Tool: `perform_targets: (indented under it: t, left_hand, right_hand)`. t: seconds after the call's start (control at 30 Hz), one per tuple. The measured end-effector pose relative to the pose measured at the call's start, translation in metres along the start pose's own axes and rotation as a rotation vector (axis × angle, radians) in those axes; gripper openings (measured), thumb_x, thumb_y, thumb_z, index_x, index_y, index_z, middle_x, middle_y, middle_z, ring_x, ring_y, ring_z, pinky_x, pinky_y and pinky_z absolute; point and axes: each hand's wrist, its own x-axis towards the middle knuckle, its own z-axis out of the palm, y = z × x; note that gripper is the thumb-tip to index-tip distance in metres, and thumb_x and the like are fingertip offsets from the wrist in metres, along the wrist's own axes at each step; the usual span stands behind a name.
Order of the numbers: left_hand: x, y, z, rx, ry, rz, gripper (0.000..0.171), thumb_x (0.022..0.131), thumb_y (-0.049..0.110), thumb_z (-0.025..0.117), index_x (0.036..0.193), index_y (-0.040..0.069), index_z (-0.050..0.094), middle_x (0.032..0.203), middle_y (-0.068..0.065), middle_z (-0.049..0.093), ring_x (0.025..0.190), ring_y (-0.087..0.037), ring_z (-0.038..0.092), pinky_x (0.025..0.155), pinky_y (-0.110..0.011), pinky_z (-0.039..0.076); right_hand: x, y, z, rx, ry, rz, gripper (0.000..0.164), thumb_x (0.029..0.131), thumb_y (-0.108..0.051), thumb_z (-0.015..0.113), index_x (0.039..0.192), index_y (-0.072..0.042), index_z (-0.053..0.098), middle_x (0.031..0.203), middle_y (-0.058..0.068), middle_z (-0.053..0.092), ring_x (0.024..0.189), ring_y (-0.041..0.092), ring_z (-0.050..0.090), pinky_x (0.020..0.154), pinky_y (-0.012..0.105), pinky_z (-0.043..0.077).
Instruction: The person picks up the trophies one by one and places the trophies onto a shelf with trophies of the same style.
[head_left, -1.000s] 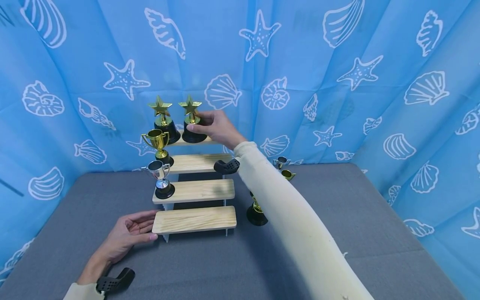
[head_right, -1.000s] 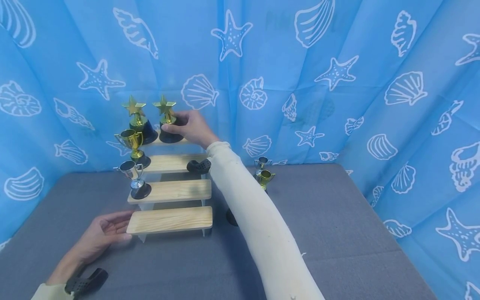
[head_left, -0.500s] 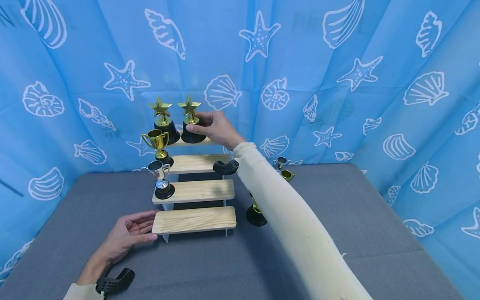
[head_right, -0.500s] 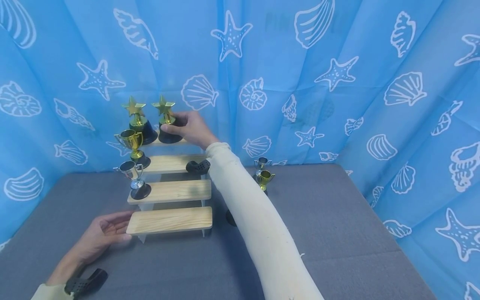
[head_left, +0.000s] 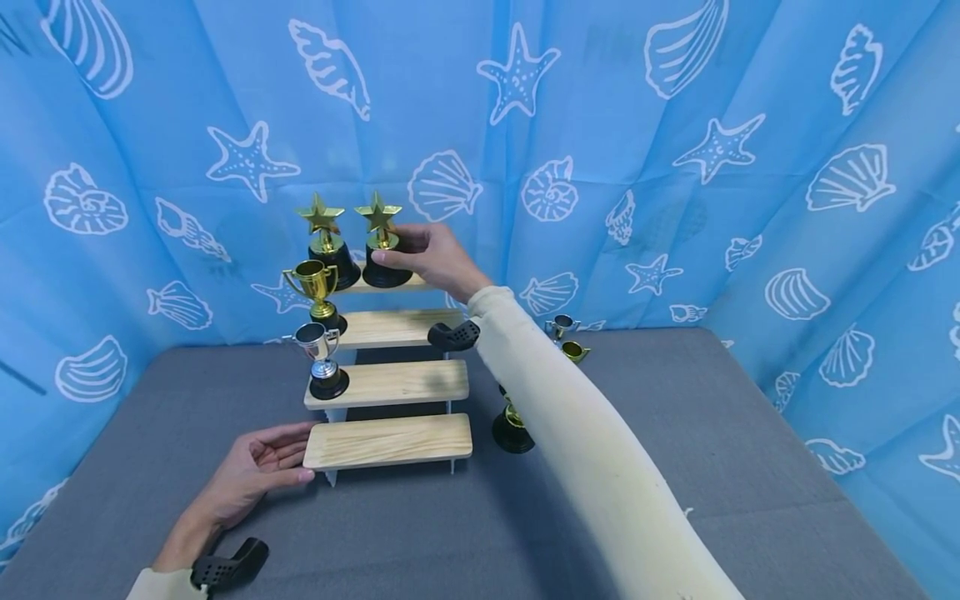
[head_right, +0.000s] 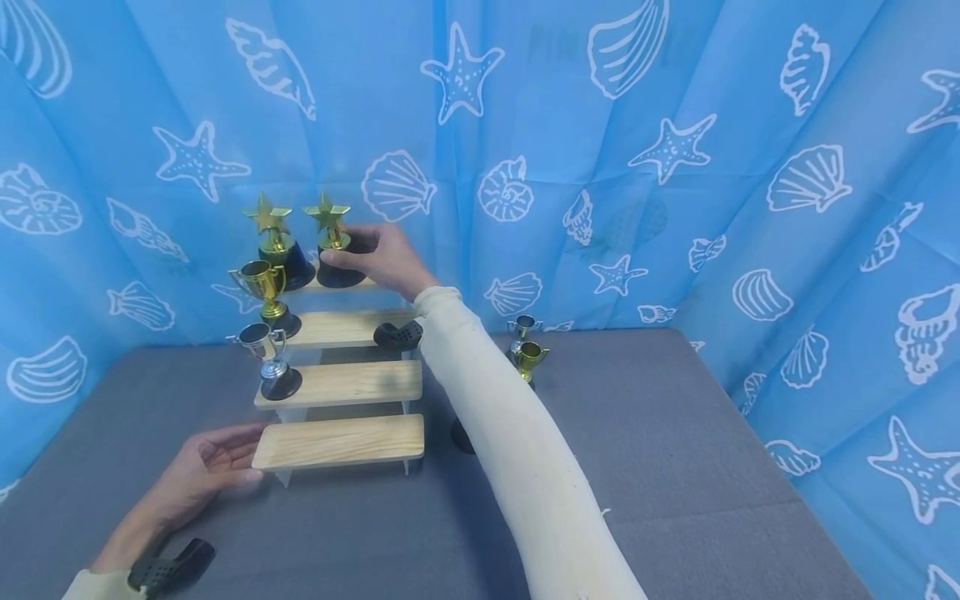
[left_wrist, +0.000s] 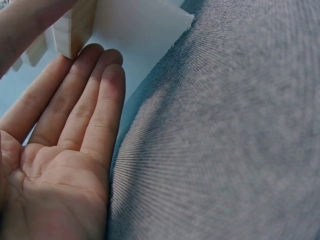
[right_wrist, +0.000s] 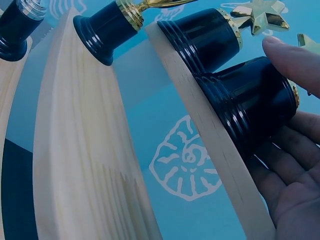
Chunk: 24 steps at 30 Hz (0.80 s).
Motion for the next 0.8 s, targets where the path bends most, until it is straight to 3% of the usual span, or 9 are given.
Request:
perform_targets:
  t: [0.3,0.57,0.8]
  left_hand:
    - [0.000,0.002,0.002,0.010,0.013,-0.006,0.071,0.083,-0.015,0.072,0.141,-0.026,0.031,0.130,-0.006,0.065,0.115,-0.009,0.065,0.099,-0.027,0.055]
    - [-0.001,0.004,0.005,0.028,0.024,-0.024,0.072,0.084,-0.014,0.072,0.142,-0.026,0.031,0.135,-0.024,0.059,0.115,-0.009,0.065,0.099,-0.027,0.055]
    - [-0.001,0.003,0.003,0.035,0.019,-0.011,0.072,0.084,-0.014,0.072,0.142,-0.026,0.031,0.135,-0.027,0.059,0.115,-0.009,0.065,0.099,-0.027,0.055]
  right_hand:
    - [-0.003,0.001,-0.003,0.051,0.029,-0.027,0.061,0.092,-0.022,0.078,0.145,-0.004,0.054,0.134,0.011,0.065,0.121,0.018,0.062,0.103,0.028,0.054]
    - [-0.008,0.001,-0.008,0.037,0.026,-0.021,0.060,0.092,-0.023,0.078,0.146,-0.008,0.055,0.139,0.008,0.062,0.124,0.017,0.060,0.105,0.028,0.052]
    - [-0.016,0.002,-0.017,0.070,0.009,-0.031,0.059,0.093,-0.021,0.076,0.145,-0.003,0.054,0.140,0.010,0.061,0.127,0.019,0.059,0.106,0.028,0.052]
